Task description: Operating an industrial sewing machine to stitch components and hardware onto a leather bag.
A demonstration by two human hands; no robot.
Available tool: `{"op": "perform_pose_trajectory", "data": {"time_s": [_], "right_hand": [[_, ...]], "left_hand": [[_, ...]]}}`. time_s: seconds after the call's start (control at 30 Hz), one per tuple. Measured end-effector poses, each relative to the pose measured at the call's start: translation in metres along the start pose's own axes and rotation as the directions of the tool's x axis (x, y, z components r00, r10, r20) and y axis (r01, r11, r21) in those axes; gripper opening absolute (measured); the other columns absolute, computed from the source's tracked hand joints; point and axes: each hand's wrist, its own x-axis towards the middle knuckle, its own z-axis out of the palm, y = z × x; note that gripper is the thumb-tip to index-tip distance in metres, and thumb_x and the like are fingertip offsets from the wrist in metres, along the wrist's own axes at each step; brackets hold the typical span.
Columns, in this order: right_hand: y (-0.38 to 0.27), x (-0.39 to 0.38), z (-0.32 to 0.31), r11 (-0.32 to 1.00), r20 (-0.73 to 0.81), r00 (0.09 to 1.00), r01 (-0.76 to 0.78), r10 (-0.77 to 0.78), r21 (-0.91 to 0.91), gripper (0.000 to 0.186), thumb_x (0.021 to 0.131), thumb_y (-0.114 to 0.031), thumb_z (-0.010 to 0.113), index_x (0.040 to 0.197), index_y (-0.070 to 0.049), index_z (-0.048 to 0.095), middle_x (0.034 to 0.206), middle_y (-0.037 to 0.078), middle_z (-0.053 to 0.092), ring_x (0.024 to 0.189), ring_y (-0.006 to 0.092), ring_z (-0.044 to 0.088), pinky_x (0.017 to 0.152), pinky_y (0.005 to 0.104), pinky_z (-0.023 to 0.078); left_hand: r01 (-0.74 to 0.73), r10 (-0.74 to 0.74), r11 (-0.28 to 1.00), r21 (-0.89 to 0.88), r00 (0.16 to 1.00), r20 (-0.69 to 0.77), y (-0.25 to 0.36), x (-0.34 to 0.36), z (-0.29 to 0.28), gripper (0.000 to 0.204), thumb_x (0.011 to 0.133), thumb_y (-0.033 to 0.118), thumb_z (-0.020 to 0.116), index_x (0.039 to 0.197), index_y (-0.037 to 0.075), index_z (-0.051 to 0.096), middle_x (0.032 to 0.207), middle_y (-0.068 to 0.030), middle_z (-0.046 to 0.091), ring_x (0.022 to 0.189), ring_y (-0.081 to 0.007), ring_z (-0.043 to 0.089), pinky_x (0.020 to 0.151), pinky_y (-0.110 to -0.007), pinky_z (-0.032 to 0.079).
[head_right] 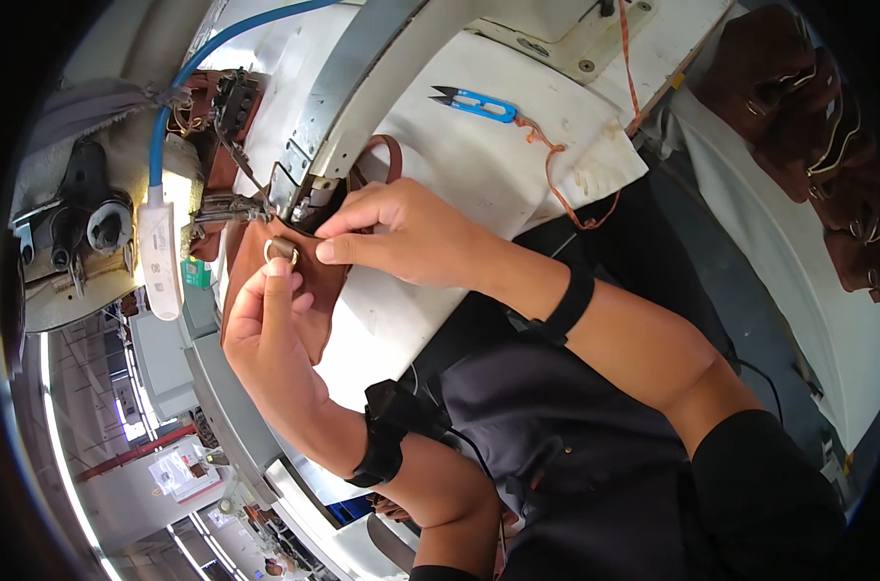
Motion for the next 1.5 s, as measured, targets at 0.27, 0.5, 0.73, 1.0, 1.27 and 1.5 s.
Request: {"op": "perform_pose_trajectory", "data": {"time_s": [0.27, 0.5, 0.73, 1.0, 1.27, 1.5], "right_hand": [[0.003, 0.006, 0.003, 0.996, -0.033, 0.999, 0.016, -0.013, 0.089, 0.025, 0.099, -0.020, 0.078, 0.113, 0.002, 0.080, 0.093, 0.005, 0.073, 0.091, 0.0125, 0.064, 0.082, 0.0297, 0.050], [0.002, 0.012, 0.008, 0.986, -0.077, 0.997, -0.010, 0.024, 0.168, 0.026, 0.099, -0.020, 0.076, 0.111, 0.003, 0.080, 0.093, 0.005, 0.076, 0.085, 0.0079, 0.064, 0.072, 0.0269, 0.049], [-0.005, 0.012, 0.017, 0.978, -0.110, 0.992, -0.041, 0.065, 0.202, 0.026, 0.100, -0.019, 0.073, 0.111, 0.005, 0.079, 0.083, 0.001, 0.071, 0.078, 0.0051, 0.057, 0.069, 0.0250, 0.046], [-0.007, 0.013, 0.018, 0.966, -0.107, 0.988, -0.080, 0.109, 0.245, 0.026, 0.101, -0.019, 0.072, 0.112, 0.004, 0.079, 0.080, -0.004, 0.068, 0.075, 0.0028, 0.052, 0.066, 0.0236, 0.042], [-0.018, 0.014, 0.023, 0.956, -0.134, 0.975, -0.135, 0.175, 0.261, 0.026, 0.101, -0.021, 0.073, 0.107, 0.003, 0.080, 0.079, -0.004, 0.068, 0.074, 0.0025, 0.052, 0.064, 0.0237, 0.042], [-0.035, 0.015, 0.024, 0.960, -0.163, 0.959, -0.196, 0.230, 0.201, 0.025, 0.100, -0.022, 0.073, 0.101, 0.002, 0.081, 0.075, -0.003, 0.067, 0.072, 0.0036, 0.053, 0.064, 0.0245, 0.044]], "left_hand": [[-0.008, 0.008, 1.000, 0.008, 1.000, 0.001, 0.002, 0.008, 0.004, 0.024, 0.099, 0.022, 0.079, 0.103, -0.002, 0.079, 0.081, 0.0015, 0.067, 0.072, -0.0034, 0.054, 0.063, -0.017, 0.039], [0.031, -0.031, 0.999, 0.015, 0.999, -0.029, 0.004, 0.020, 0.010, 0.020, 0.098, 0.017, 0.077, 0.103, -0.002, 0.077, 0.084, -0.0009, 0.071, 0.073, -0.0052, 0.058, 0.066, -0.018, 0.042], [-0.011, 0.006, 0.991, -0.131, 0.999, -0.033, -0.005, 0.032, 0.015, 0.013, 0.096, 0.005, 0.076, 0.105, -0.005, 0.072, 0.086, -0.0040, 0.074, 0.075, -0.0056, 0.064, 0.070, -0.018, 0.048], [0.007, -0.006, 1.000, -0.019, 0.999, 0.048, -0.006, 0.041, 0.006, 0.015, 0.094, 0.006, 0.077, 0.099, -0.008, 0.076, 0.082, -0.0066, 0.074, 0.072, -0.0091, 0.066, 0.068, -0.021, 0.051], [0.094, -0.091, 0.996, -0.009, 0.983, 0.159, -0.001, 0.054, -0.004, 0.017, 0.095, 0.009, 0.075, 0.097, -0.007, 0.075, 0.083, -0.0089, 0.074, 0.074, -0.0121, 0.067, 0.072, -0.024, 0.053], [0.086, -0.101, 0.993, 0.077, 0.971, 0.217, 0.006, 0.061, -0.007, 0.023, 0.096, 0.017, 0.071, 0.102, -0.005, 0.075, 0.086, -0.0069, 0.073, 0.076, -0.0138, 0.068, 0.074, -0.027, 0.056]]}}
